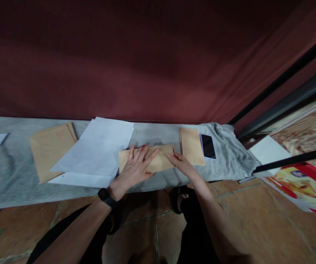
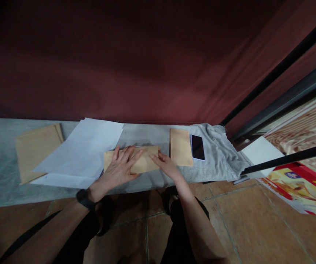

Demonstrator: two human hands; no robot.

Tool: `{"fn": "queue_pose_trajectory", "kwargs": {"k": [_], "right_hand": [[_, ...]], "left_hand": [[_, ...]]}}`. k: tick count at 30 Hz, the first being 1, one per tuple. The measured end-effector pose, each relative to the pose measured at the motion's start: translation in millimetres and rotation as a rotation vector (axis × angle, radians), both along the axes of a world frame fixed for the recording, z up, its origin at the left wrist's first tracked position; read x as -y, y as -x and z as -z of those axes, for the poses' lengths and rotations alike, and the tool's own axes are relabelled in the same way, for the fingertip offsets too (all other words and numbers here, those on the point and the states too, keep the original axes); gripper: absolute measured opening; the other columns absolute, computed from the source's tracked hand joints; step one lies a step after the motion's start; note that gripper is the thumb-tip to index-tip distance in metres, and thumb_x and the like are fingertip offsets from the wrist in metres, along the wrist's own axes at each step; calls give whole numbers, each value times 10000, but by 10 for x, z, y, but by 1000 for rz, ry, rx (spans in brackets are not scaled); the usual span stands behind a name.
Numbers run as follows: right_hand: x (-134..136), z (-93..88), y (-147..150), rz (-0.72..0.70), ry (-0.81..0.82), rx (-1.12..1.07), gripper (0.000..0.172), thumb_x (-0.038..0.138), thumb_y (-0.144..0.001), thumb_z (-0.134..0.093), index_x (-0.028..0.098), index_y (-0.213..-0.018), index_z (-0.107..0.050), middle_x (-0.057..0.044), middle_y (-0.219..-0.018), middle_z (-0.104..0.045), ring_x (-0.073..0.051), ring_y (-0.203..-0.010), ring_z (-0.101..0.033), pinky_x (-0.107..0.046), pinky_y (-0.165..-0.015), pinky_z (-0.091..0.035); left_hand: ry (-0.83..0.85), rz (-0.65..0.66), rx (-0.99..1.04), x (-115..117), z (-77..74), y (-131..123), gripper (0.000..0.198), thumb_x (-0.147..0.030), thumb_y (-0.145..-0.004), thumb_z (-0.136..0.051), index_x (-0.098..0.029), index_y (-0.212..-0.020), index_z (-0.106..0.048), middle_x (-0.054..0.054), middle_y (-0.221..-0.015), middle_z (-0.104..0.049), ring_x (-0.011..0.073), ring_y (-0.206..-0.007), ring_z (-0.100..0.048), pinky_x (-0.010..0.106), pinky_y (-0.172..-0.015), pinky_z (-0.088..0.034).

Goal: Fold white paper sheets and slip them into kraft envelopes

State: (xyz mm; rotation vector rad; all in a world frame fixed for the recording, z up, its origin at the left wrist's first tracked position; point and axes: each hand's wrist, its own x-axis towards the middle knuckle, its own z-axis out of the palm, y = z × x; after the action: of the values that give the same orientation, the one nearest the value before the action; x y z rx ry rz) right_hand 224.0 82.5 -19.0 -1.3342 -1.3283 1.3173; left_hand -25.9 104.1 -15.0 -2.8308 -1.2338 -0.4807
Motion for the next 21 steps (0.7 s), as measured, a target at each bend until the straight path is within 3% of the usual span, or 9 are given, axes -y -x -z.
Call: {"fn": "queue_pose_trajectory", "kwargs": {"k": [3, 5, 9, 12, 17, 21], "right_hand": [[9, 10, 39, -61, 94, -94, 526, 695, -754, -780, 221, -981, -785, -38, -892, -780, -229, -814, -705, -352, -777, -557], [-16, -12, 37, -28, 80, -114, 519, 709, -777, -749, 217, -938, -782, -42, -861, -772, -224, -789, -696, -348, -754, -554], [-127, -48, -41, 259, -131, -67, 515, 689, -917, -543, 215, -949, -743, -67, -926, -756, -212, -834, -687, -341, -788, -556], [-180, 7, -70, 435, -195, 235, 437, 578, -936, -543, 194, -1067, -705, -87, -975, -738, -221, -850, -687, -349, -793, -555], [-139, 166, 148, 274, -97, 935, 425, 460, -916, -695, 149, -1203, -649, -168, -1157, -724, -298, -1126, -678, -393, -990, -518], [-155, 188, 341, 208, -2, 1135, 553, 518, -905, -736, 109, -1249, -595, -223, -1223, -708, -328, -1196, -668, -374, -997, -514]], "left_hand": [[17, 27, -14, 12, 1, 13, 1053, -480, -799, -788, -275, -1664, -223, 202, -1608, -414, 404, -1466, -402, 645, -1244, -181], [11, 33, -7, 12, -41, 32, 1056, -468, -802, -779, -258, -1667, -209, 210, -1575, -443, 394, -1442, -427, 627, -1239, -214], [-44, -25, 34, -22, -213, 144, 1027, -418, -816, -749, -245, -1667, -201, 205, -1545, -465, 383, -1453, -415, 610, -1253, -206], [-86, -108, 80, -76, -313, 307, 975, -394, -847, -708, -225, -1665, -204, 204, -1565, -449, 379, -1470, -402, 596, -1266, -193], [-67, -190, 88, -194, -259, 595, 958, -440, -846, -690, -217, -1655, -227, 202, -1558, -476, 401, -1446, -432, 630, -1254, -185], [-9, -242, 14, -264, -192, 753, 988, -474, -825, -693, -237, -1655, -213, 199, -1542, -493, 409, -1426, -453, 651, -1238, -198]]}}
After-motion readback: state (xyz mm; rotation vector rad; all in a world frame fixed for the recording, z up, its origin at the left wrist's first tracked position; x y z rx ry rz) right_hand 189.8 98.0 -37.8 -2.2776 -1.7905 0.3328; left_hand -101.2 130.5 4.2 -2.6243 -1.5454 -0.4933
